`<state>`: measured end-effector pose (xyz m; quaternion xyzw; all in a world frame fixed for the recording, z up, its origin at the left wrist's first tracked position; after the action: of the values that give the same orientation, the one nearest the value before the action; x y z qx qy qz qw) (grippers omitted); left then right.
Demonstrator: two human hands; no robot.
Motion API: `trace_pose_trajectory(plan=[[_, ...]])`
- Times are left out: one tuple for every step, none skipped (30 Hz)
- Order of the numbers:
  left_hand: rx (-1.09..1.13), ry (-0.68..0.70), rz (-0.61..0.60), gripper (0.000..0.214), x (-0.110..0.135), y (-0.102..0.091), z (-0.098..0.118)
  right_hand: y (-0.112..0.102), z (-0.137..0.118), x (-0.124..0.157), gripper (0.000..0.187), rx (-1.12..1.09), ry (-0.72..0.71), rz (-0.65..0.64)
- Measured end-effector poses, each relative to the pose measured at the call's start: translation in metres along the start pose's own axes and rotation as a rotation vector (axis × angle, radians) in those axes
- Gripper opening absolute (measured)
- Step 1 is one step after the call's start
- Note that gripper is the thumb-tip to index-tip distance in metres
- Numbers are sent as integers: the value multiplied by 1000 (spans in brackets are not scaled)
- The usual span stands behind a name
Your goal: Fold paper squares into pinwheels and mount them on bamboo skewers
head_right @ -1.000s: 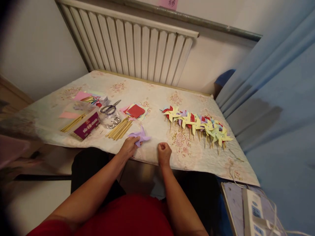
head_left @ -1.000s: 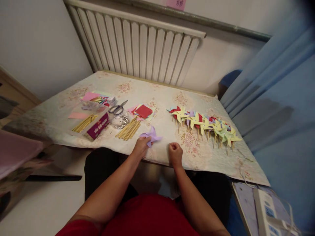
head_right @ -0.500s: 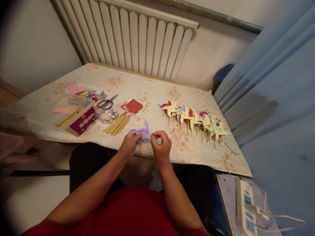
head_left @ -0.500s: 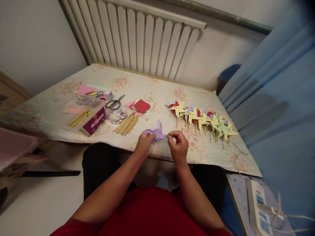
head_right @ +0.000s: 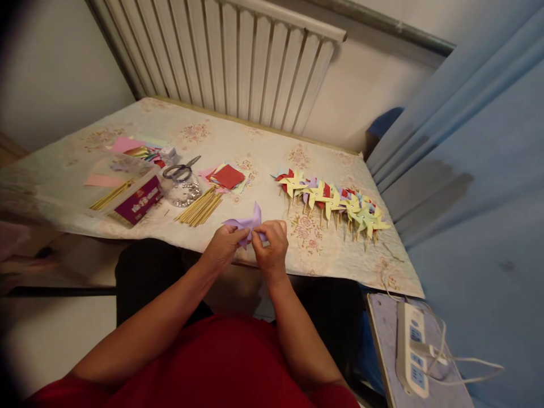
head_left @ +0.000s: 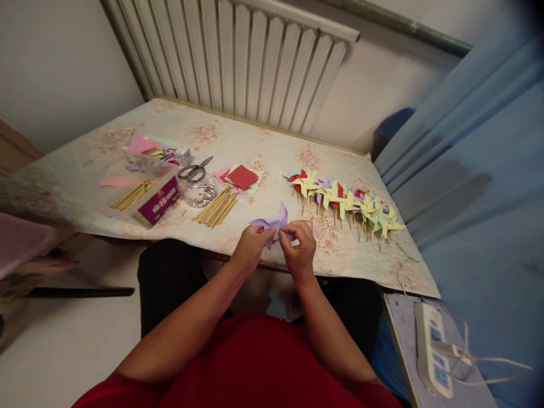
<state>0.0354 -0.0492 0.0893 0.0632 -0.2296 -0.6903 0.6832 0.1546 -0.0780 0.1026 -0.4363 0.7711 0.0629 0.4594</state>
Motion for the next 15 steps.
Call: trace_pose_trajectory(plan=[[-1, 5, -4, 21, 1, 0, 0, 0, 0, 0, 7, -1, -2, -2], [-5, 13, -10, 21, 1, 1, 1, 0, -1, 1, 6, -4, -4, -5], [-11, 23, -16, 21, 2, 1, 1, 0, -1, 1, 6, -6, -4, -6], [-17, 31, -23, 20, 2, 1, 1, 0, -1, 2, 6, -7, -1, -8], [-22, 37, -28, 20, 3, 1, 1, 0, -1, 2, 6, -6, 5, -11], [-25, 41, -32, 20, 3, 1, 1, -1, -1, 2, 6, -6, 14, -12], [-26, 43, -34, 20, 3, 1, 1, 0, -1, 2, 6, -8, 23, -14], [-26, 43, -38, 20, 3, 1, 1, 0, -1, 3, 6, -13, 31, -16], [-24, 42, -41, 20, 4, 1, 1, 0, -1, 3, 6, -22, 38, -17], [-22, 40, -42, 19, 4, 1, 1, 0, -1, 3, 5, -32, 43, -17], [-20, 38, -42, 19, 4, 2, 2, 0, -1, 3, 5, -41, 47, -16], [-20, 37, -43, 18, 4, 2, 2, 0, -1, 3, 5, -47, 52, -17], [-20, 36, -43, 18, 5, 2, 2, 0, -1, 3, 5, -50, 56, -19], [-20, 36, -42, 18, 5, 2, 3, 0, -1, 3, 5, -50, 61, -23], [-21, 37, -42, 19, 6, 2, 3, 0, -1, 3, 6, -48, 64, -27]])
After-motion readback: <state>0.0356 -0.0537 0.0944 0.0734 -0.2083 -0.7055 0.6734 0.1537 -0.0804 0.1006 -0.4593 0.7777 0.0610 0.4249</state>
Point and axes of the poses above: each hand's wrist, its own x-axis away from the middle knuckle, its own y-axis out of the palm, z = x × y, the point moved 2 cm from there along -x, towards the middle knuckle, and after that the axes turned 7 degrees about z, right-handed, at the moved point
